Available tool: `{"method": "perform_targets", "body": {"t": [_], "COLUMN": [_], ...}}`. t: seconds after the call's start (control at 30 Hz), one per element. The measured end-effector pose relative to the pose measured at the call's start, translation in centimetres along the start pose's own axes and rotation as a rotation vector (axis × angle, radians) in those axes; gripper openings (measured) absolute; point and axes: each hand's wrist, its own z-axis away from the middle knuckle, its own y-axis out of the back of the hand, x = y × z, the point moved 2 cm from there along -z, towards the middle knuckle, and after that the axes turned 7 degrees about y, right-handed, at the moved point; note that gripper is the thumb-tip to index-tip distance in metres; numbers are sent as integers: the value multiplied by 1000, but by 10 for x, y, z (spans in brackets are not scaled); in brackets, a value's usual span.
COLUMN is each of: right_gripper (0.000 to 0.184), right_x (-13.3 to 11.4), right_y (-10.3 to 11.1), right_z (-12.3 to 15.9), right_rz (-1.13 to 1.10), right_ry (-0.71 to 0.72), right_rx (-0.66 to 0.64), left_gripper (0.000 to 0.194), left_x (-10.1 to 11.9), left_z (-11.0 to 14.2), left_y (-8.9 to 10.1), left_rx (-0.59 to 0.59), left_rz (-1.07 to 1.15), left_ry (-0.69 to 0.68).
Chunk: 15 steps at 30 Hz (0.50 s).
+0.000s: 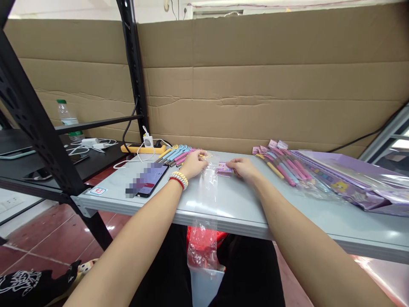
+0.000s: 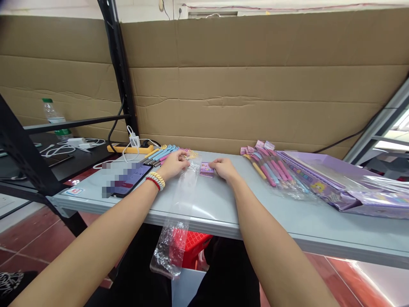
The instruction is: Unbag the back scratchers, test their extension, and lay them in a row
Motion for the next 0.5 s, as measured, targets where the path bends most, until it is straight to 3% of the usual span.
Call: {"method": "perform_targets", "body": {"t": [0.17, 0.23, 0.5], "right_gripper": [24, 26, 30], "right_x": [4, 4, -1], "right_y": [1, 1, 2], "right_z": [-1, -1, 2], "right_rz": [65, 97, 220], "right_ry": [-35, -46, -69], "right_rx": [-27, -20, 48], "left_gripper": [30, 30, 34], "left_x": [-2, -4, -2], "left_z": [-2, -3, -2], "left_y": [7, 8, 4], "left_rx": [213, 245, 131], "left_rz": [-89, -90, -72], "left_ry": [62, 66, 8]}}
